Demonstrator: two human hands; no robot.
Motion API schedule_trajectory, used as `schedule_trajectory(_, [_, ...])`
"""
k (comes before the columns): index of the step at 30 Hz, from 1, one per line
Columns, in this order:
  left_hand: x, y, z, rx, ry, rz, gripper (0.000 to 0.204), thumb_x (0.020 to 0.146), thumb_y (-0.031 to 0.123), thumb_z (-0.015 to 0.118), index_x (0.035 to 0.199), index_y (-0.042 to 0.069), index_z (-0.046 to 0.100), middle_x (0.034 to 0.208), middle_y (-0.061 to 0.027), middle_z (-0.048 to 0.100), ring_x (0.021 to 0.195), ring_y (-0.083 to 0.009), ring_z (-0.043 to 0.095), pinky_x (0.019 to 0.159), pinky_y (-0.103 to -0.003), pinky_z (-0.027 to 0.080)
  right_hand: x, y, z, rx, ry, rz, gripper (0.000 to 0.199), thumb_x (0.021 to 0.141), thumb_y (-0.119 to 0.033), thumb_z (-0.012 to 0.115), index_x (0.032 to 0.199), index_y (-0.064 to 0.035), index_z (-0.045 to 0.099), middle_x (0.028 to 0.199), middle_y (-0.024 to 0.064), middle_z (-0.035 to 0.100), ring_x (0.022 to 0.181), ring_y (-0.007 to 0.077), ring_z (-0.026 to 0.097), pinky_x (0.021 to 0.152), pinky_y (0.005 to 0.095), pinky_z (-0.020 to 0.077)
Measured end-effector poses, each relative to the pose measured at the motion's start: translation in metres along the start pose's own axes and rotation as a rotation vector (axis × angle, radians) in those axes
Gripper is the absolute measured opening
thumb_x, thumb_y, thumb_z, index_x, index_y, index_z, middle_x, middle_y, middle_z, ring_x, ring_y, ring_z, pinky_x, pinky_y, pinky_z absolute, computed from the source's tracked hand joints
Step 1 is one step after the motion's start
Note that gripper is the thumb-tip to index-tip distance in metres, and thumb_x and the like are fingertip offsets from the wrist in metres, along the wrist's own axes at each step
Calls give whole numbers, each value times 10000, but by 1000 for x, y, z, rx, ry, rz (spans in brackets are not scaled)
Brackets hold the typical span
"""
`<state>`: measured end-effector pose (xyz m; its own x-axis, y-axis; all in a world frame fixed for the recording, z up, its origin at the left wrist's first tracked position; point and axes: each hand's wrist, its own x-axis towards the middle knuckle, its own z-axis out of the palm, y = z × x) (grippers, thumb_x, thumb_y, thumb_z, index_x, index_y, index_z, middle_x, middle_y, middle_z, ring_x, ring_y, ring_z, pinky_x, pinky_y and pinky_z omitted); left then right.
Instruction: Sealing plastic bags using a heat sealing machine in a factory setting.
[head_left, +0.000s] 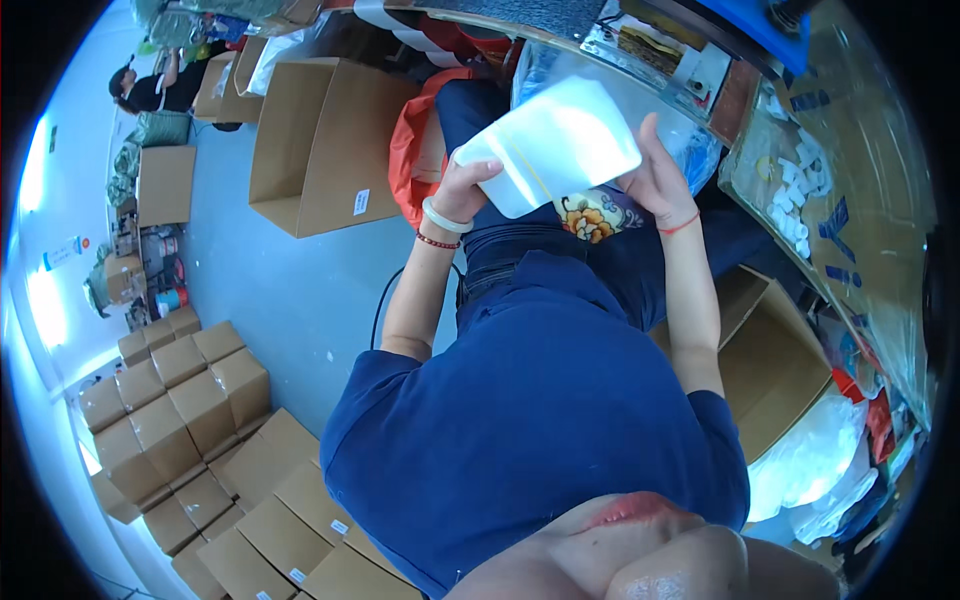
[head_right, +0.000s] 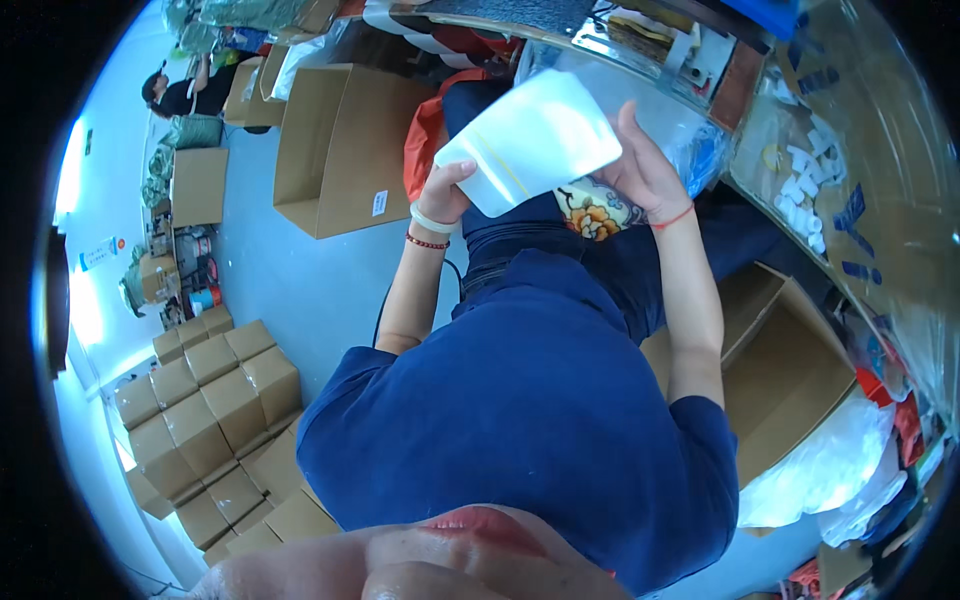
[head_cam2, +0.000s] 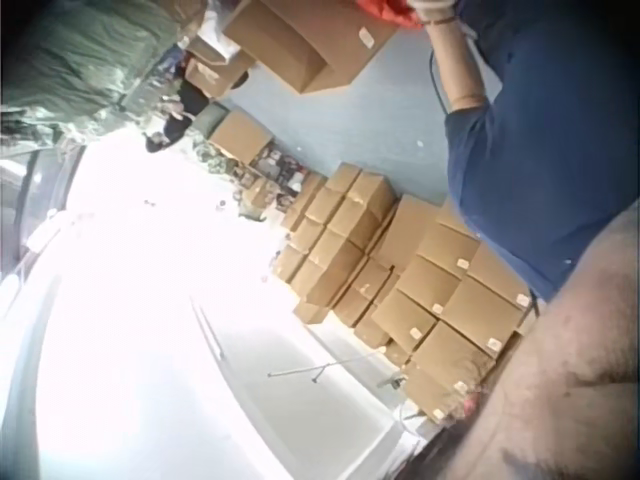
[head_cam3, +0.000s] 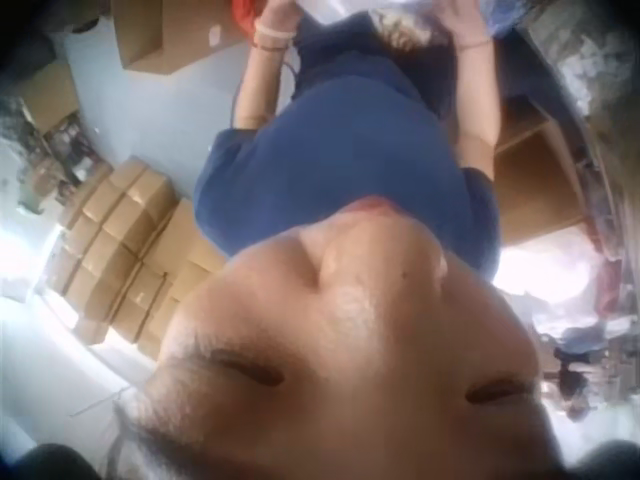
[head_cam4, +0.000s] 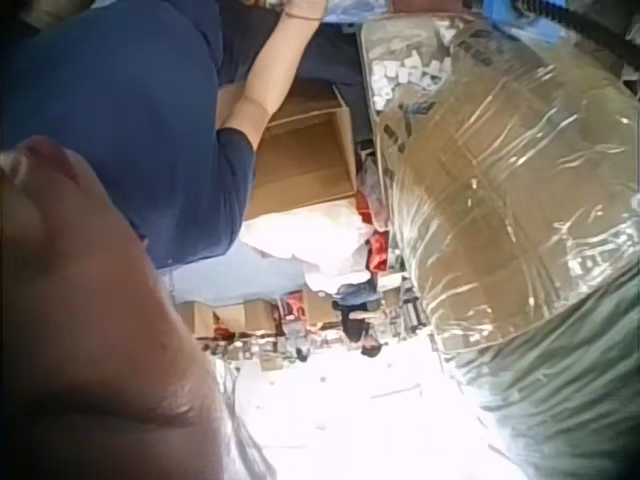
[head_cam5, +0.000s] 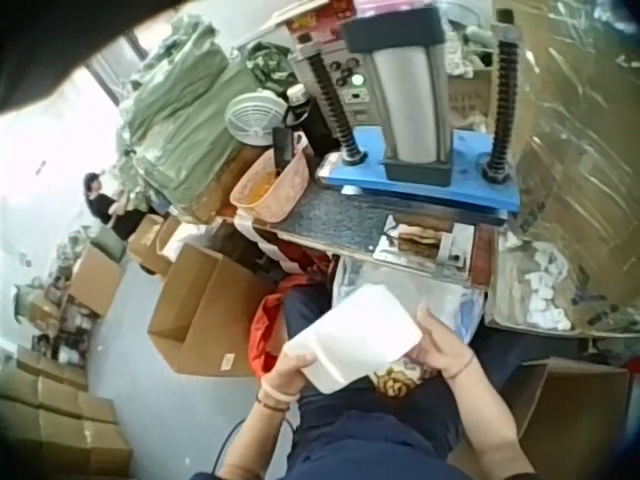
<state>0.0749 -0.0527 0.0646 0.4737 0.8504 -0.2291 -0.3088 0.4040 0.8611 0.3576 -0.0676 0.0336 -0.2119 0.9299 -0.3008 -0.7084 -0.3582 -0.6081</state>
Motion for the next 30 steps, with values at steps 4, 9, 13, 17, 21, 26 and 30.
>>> schedule_trajectory(4, [5,-12,-4,143,-42,-33,715,829,384,738,1369,-7,481,1305,-136,582,1226,-275,547,1060,-396,407,-11,-14,3,-228,-263,30,500,895,-262,712,1289,0,550,1155,87,640,1036,151,613,933,292,477])
schedule_trajectory(9, [5,-45,-1,-740,-279,-278,1098,725,846,402,1518,101,257,1521,-157,341,1417,-350,306,1119,-614,252,-46,-44,36,-889,-336,-244,378,818,-144,770,1158,-26,654,1043,47,693,967,142,641,838,301,511])
schedule_trajectory(13, [5,-53,0,-740,-225,-533,1057,789,777,447,1514,38,230,1548,-153,300,1423,-329,305,1154,-477,278,-70,-59,58,-1354,-808,-672,372,710,55,654,1024,-138,705,1068,34,689,1067,256,636,926,403,491])
schedule_trajectory(17, [13,-35,-9,-345,-586,-335,1107,789,755,518,1524,10,157,1541,-179,292,1398,-322,352,1130,-450,320,-83,-61,67,-1581,-913,-638,322,685,65,650,926,-143,693,1091,14,671,1176,224,575,1078,462,388])
schedule_trajectory(21, [20,-20,-13,-147,-424,-325,859,819,430,726,1449,-3,336,1416,-159,468,1296,-270,480,1065,-412,408,-62,-54,65,-1871,-685,-734,254,699,40,638,866,-145,684,1117,2,669,1238,213,535,1145,497,321])
schedule_trajectory(26, [15,-7,-15,-60,173,-304,490,800,59,763,1242,-31,570,1158,-121,652,1065,-220,632,918,-362,513,-20,-40,62,-1985,-302,-968,269,718,-1,621,930,-156,681,1189,18,657,1267,236,518,1162,496,279])
schedule_trajectory(30, [20,20,-27,175,447,80,357,768,34,778,1094,-38,652,1007,-83,703,864,-144,674,796,-277,540,-1,-18,87,-1719,14,-1000,257,810,-3,648,1042,-103,692,1172,66,656,1109,263,600,960,393,473])
